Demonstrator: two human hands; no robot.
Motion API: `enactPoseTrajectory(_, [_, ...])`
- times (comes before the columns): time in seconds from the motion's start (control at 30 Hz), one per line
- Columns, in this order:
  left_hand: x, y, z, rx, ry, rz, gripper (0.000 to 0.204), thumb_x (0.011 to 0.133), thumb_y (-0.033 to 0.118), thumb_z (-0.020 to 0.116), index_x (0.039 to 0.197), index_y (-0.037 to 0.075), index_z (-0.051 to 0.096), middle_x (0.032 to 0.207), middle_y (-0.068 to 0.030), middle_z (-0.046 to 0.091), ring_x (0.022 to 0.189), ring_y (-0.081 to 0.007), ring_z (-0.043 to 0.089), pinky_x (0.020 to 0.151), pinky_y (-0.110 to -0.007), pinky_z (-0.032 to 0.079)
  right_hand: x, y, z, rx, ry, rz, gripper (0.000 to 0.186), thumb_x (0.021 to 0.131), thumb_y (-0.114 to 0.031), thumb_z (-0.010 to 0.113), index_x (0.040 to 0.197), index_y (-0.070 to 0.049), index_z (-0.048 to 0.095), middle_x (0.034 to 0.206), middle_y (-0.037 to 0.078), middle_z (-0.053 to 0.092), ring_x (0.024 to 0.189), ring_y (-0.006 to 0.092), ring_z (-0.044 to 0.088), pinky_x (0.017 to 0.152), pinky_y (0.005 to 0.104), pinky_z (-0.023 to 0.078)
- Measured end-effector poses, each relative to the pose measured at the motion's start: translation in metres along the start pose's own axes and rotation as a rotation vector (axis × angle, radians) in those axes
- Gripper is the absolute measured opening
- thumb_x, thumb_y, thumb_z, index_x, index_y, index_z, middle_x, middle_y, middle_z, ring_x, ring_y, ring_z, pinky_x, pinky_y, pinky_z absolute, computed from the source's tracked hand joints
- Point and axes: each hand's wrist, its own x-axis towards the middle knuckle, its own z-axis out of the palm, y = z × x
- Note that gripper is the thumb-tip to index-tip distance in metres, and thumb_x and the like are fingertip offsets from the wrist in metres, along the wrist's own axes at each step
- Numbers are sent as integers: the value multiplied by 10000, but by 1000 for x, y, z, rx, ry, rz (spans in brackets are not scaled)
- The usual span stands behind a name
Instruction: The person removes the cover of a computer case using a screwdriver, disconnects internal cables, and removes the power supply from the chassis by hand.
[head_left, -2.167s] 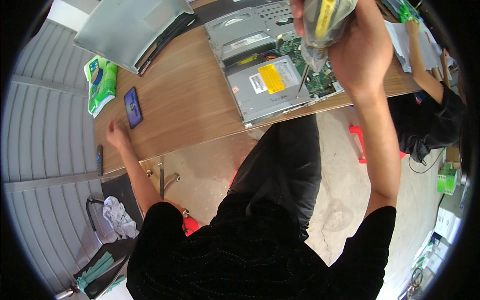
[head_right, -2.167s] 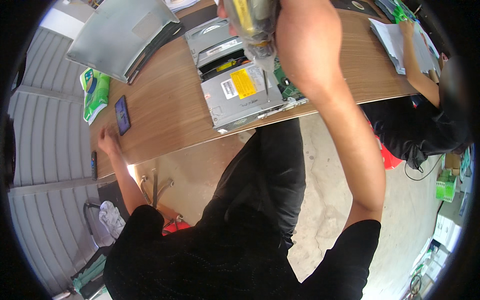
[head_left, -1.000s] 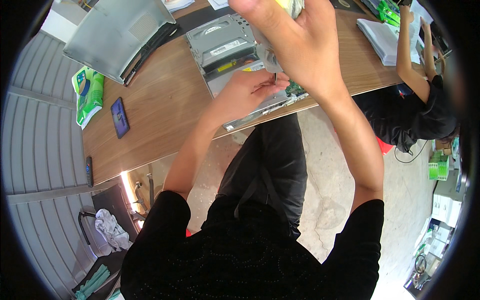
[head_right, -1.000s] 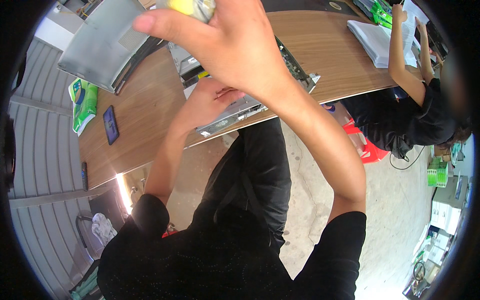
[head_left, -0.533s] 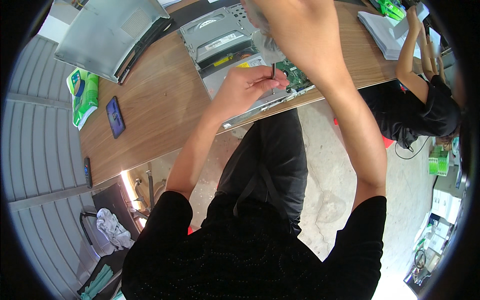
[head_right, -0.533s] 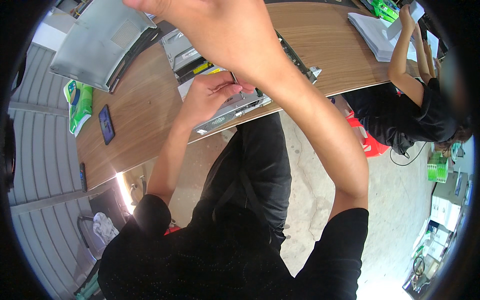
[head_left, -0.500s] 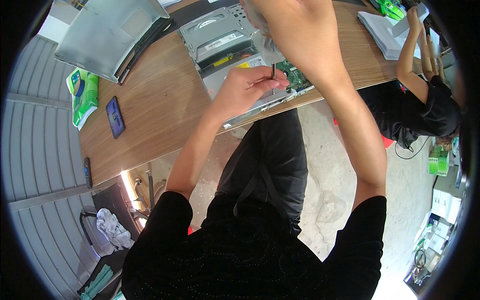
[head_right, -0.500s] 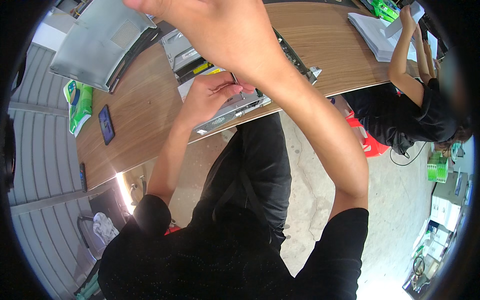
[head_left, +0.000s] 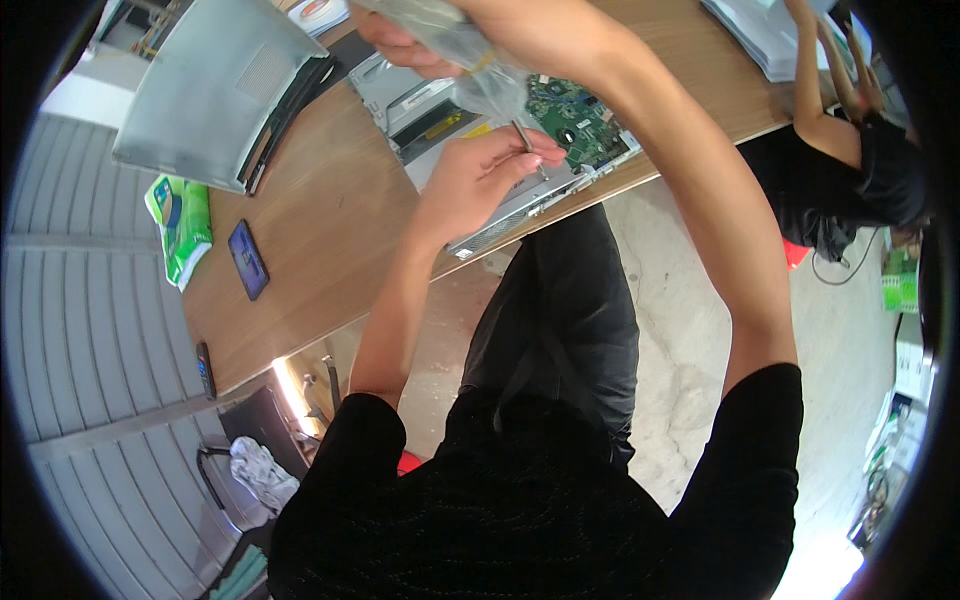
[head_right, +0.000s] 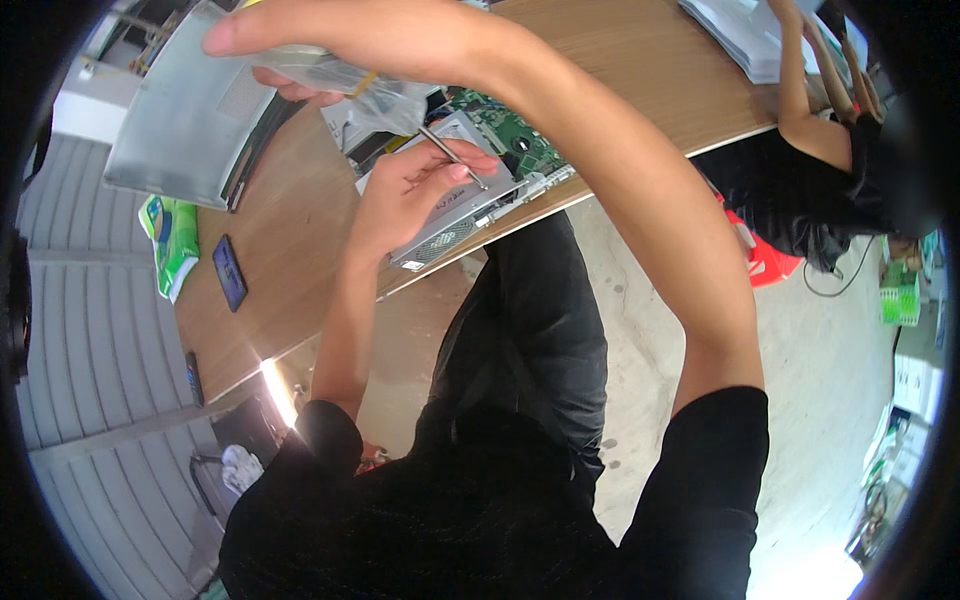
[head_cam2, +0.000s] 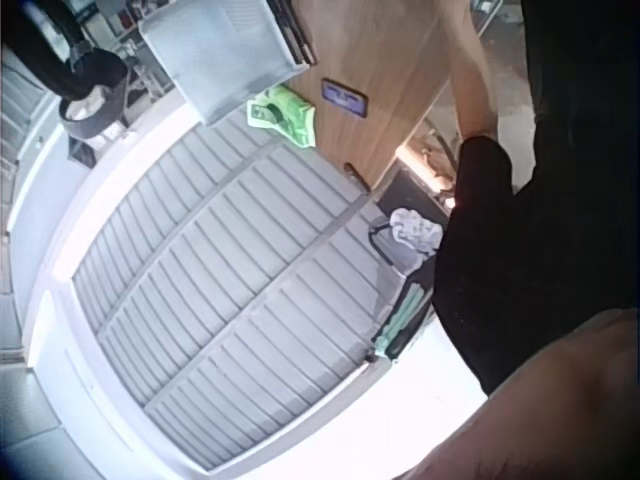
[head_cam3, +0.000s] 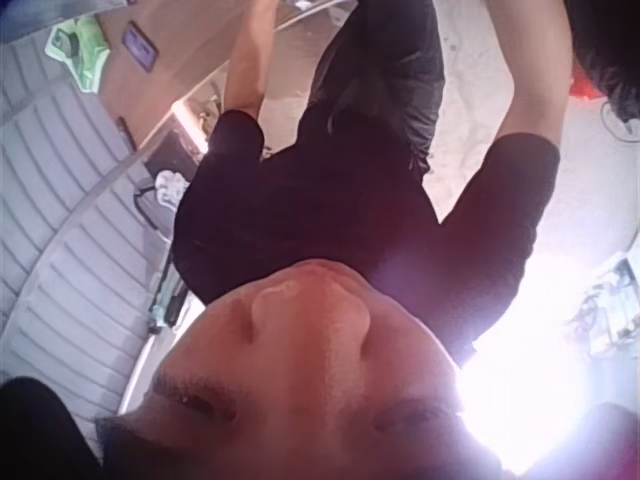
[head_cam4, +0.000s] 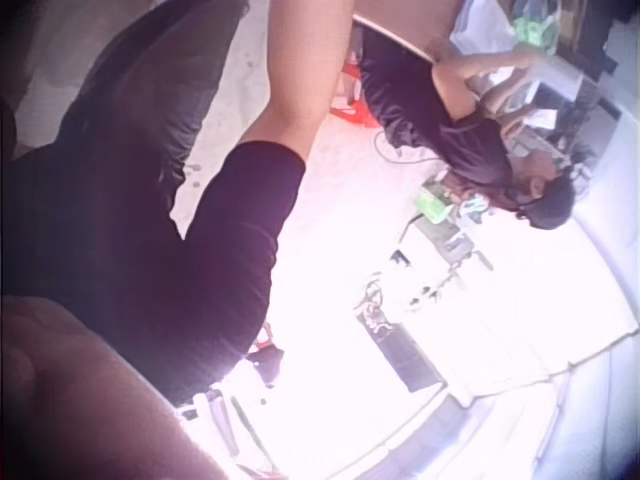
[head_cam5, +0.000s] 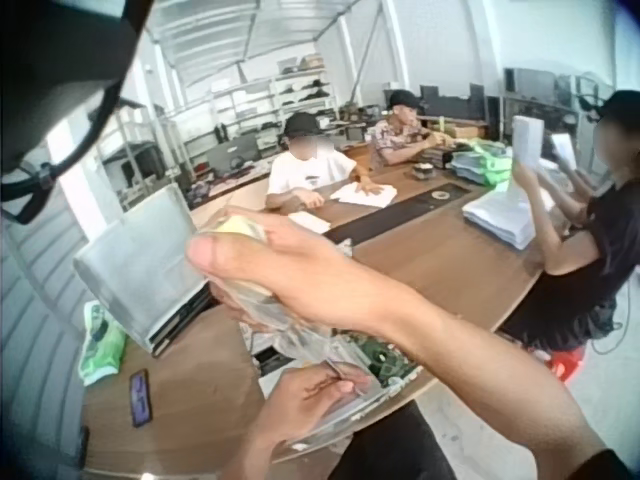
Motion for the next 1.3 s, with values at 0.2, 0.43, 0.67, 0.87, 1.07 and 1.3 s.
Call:
enactPoseTrajectory(0.2, [6, -4, 7, 218, 24, 84, 171, 945, -29, 533, 1065, -93, 637, 1004, -146, 712, 936, -192, 687, 841, -300, 547, -10, -3, 7, 77, 329, -101, 262, 976, -324, 589, 996, -67, 541, 729, -14, 531, 617, 61, 492, 531, 214, 395])
enactPoseTrajectory(0.43, [-3, 6, 8, 525, 145, 96, 104, 886, -10, 619, 945, -60, 688, 879, -91, 746, 783, -128, 703, 692, -230, 531, -22, 1, 27, -32, 299, -267, 267, 1022, -281, 501, 1015, -30, 590, 733, -28, 507, 689, 36, 446, 592, 207, 370])
enactPoseTrajectory(0.67, [2, -9, 11, 404, 166, 96, 112, 869, 18, 671, 954, -42, 713, 820, -81, 735, 713, -69, 652, 647, -213, 506, -13, -10, 20, 12, 239, 79, 303, 978, -279, 512, 957, 8, 607, 692, 58, 582, 646, 120, 544, 580, 258, 444])
enactPoseTrajectory(0.87, [-4, 6, 12, 581, 218, 131, 104, 849, 36, 691, 935, -11, 726, 768, -80, 728, 648, -69, 648, 584, -201, 483, -16, -11, 40, -615, 500, -383, 327, 944, -303, 591, 1032, 6, 530, 761, 90, 615, 685, 101, 560, 572, 248, 425])
enactPoseTrajectory(1.07, [-5, 0, 11, 391, 149, 127, 115, 856, -28, 667, 953, -44, 726, 860, -76, 745, 759, -75, 661, 711, -220, 535, -14, -34, 13, 313, -113, -20, 269, 902, -200, 601, 1062, -3, 512, 729, 58, 579, 667, 101, 518, 573, 257, 403])
enactPoseTrajectory(1.3, [-2, -12, 10, 426, 176, 64, 118, 870, -24, 655, 966, -63, 710, 870, -86, 741, 777, -83, 668, 722, -225, 541, -28, -26, 21, -276, 301, -216, 308, 925, -213, 605, 1132, -1, 521, 741, 11, 573, 716, 72, 500, 611, 250, 413])
